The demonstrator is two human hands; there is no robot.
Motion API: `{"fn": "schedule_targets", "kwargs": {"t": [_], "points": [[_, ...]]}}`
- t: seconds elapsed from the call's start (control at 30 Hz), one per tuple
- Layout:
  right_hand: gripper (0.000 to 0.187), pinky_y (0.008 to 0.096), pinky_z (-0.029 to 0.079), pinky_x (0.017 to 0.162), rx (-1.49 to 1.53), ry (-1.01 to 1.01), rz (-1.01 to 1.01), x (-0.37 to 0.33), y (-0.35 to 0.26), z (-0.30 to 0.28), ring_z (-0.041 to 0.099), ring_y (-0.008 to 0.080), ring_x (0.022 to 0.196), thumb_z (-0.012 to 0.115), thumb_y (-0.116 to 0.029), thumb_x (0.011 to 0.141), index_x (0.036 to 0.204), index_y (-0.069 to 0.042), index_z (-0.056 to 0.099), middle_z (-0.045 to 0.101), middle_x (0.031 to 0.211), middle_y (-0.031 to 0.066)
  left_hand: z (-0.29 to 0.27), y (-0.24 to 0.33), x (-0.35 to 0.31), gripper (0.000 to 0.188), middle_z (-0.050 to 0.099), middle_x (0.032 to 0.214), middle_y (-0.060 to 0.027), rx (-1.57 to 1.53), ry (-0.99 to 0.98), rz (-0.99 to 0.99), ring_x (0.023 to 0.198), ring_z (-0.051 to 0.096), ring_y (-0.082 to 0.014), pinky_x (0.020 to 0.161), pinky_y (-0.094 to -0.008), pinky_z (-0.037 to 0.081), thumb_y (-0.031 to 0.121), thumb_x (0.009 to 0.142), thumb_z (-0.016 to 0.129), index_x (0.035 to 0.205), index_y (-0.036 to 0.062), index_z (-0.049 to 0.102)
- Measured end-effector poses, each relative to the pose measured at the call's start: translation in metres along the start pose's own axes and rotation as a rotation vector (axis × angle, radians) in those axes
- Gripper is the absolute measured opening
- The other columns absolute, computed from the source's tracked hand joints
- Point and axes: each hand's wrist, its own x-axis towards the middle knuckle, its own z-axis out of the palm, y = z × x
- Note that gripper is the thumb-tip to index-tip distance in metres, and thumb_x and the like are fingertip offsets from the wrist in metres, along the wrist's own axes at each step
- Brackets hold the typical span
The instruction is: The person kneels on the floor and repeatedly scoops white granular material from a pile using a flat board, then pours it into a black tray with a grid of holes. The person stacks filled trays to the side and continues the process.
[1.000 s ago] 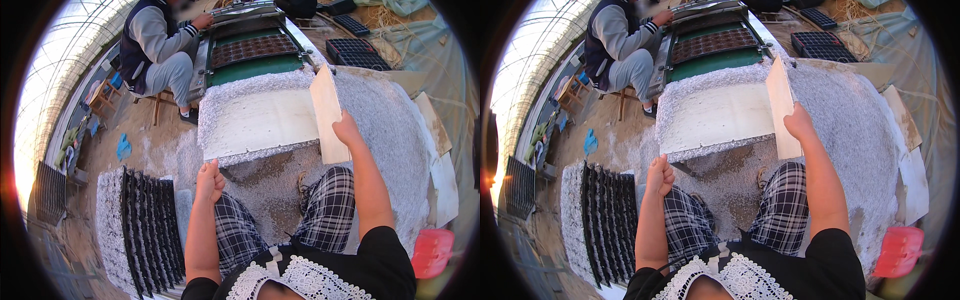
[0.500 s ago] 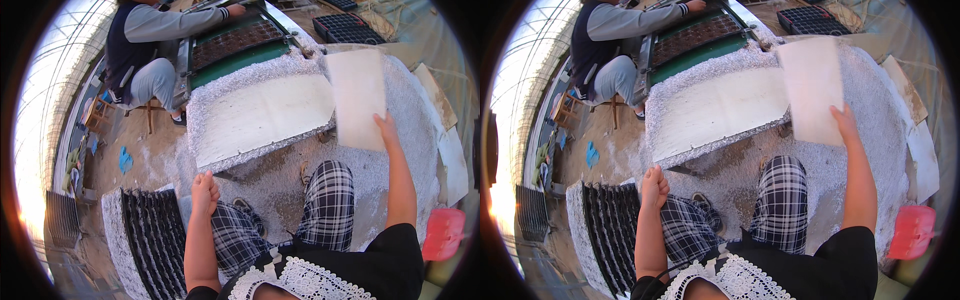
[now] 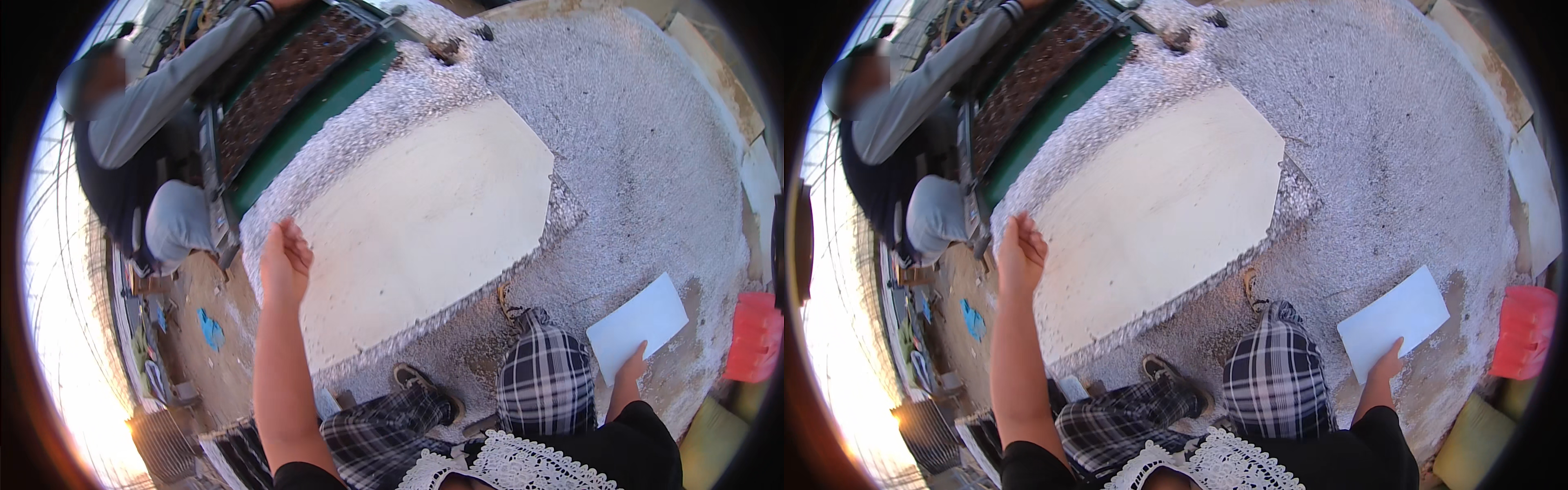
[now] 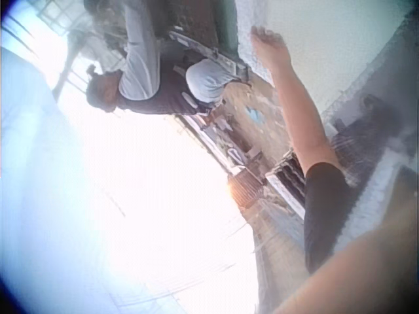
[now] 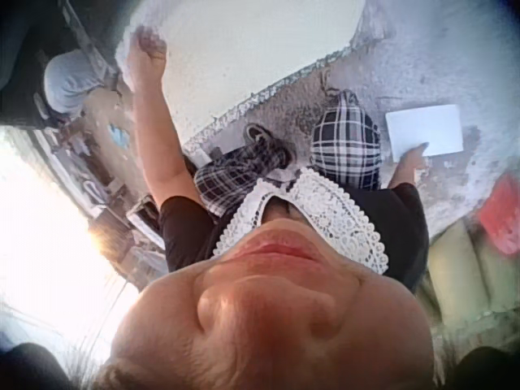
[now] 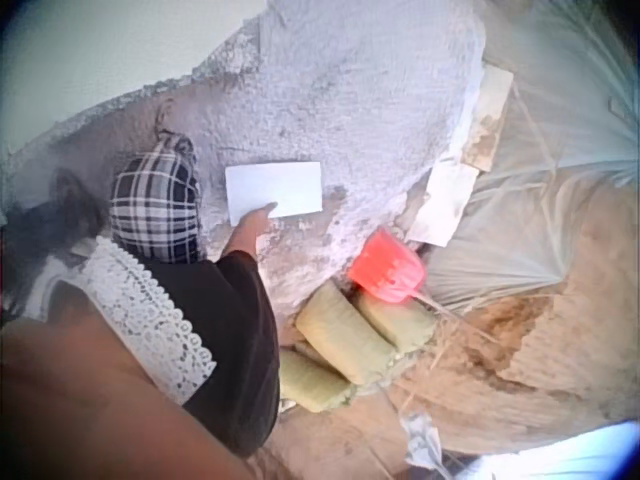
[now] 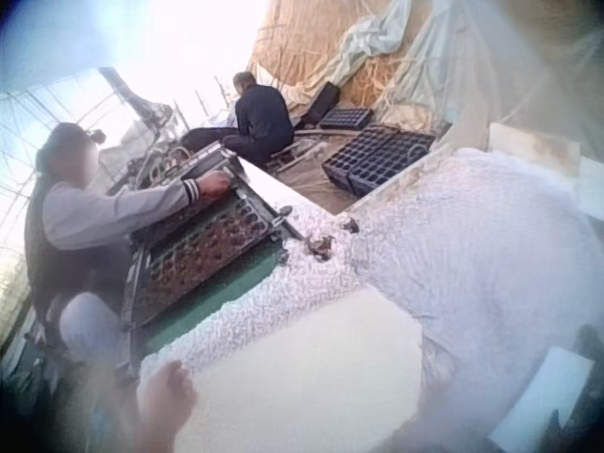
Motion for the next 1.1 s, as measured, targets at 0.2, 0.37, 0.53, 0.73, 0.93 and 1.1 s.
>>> {"fn": "schedule_targets", "kwargs": {"t": [0.2, 0.37, 0.53, 0.73, 0.93, 1.1], "points": [[0.059, 0.0330, 0.045, 0.073, 0.173, -0.063, 0.016, 0.002, -0.083, 0.177, 0.054, 0.0223, 0.082, 0.056, -0.047, 0.077, 0.101, 0.007, 0.053, 0.057, 0.092, 0.0150, 0.067, 0.011, 0.159, 0.029, 0.059, 0.095, -0.0113, -0.202, 0.048, 0.006, 0.081, 0.059, -0.0180, 0.068, -0.0284, 0.051, 0.025, 0.090, 0.042, 0.101, -0.0012, 0.049], [0.043, 0.0372, 0.045, 0.072, 0.807, -0.448, 0.270, 0.029, -0.129, 0.281, 0.055, 0.0265, 0.084, 0.054, -0.034, 0.078, 0.105, -0.001, 0.053, 0.057, 0.097, 0.0134, 0.092, 0.014, 0.232, 0.029, 0.056, 0.093, -0.0179, -0.322, 0.066, 0.018, 0.087, 0.058, -0.0234, 0.072, -0.0320, 0.052, 0.024, 0.090, 0.042, 0.099, -0.0040, 0.043], [0.042, 0.0374, 0.045, 0.072, 0.644, -0.499, 0.222, -0.006, -0.151, 0.299, 0.056, 0.0271, 0.083, 0.055, -0.033, 0.077, 0.104, -0.001, 0.054, 0.058, 0.096, 0.0135, 0.091, 0.015, 0.250, 0.027, 0.057, 0.076, -0.0110, -0.322, 0.114, 0.070, 0.067, 0.058, -0.0178, 0.059, -0.0250, 0.051, 0.023, 0.089, 0.044, 0.092, -0.0033, 0.047], [0.041, 0.0377, 0.045, 0.072, 0.536, -0.590, 0.154, -0.028, -0.164, 0.282, 0.056, 0.0278, 0.083, 0.055, -0.033, 0.076, 0.103, -0.001, 0.055, 0.059, 0.095, 0.0138, 0.107, 0.010, 0.197, 0.026, 0.055, 0.066, -0.0067, -0.330, 0.140, 0.017, 0.057, 0.055, -0.0119, 0.052, -0.0204, 0.048, 0.022, 0.089, 0.045, 0.084, -0.0030, 0.051], [0.041, 0.0381, 0.045, 0.072, 0.425, -0.722, 0.032, -0.045, -0.193, 0.256, 0.057, 0.0285, 0.082, 0.056, -0.032, 0.075, 0.101, -0.001, 0.056, 0.060, 0.094, 0.0140, 0.089, -0.023, 0.125, 0.026, 0.054, 0.068, -0.0038, -0.358, 0.097, -0.037, 0.059, 0.053, -0.0100, 0.053, -0.0205, 0.047, 0.024, 0.088, 0.046, 0.085, -0.0009, 0.053], [0.040, 0.0383, 0.045, 0.071, 0.264, -0.832, -0.144, -0.047, -0.235, 0.205, 0.058, 0.0291, 0.081, 0.056, -0.032, 0.075, 0.100, -0.001, 0.057, 0.060, 0.093, 0.0142, 0.065, -0.062, 0.045, 0.028, 0.053, 0.067, -0.0025, -0.356, 0.072, -0.062, 0.060, 0.051, -0.0089, 0.054, -0.0207, 0.046, 0.027, 0.088, 0.045, 0.083, 0.0004, 0.053]]}}
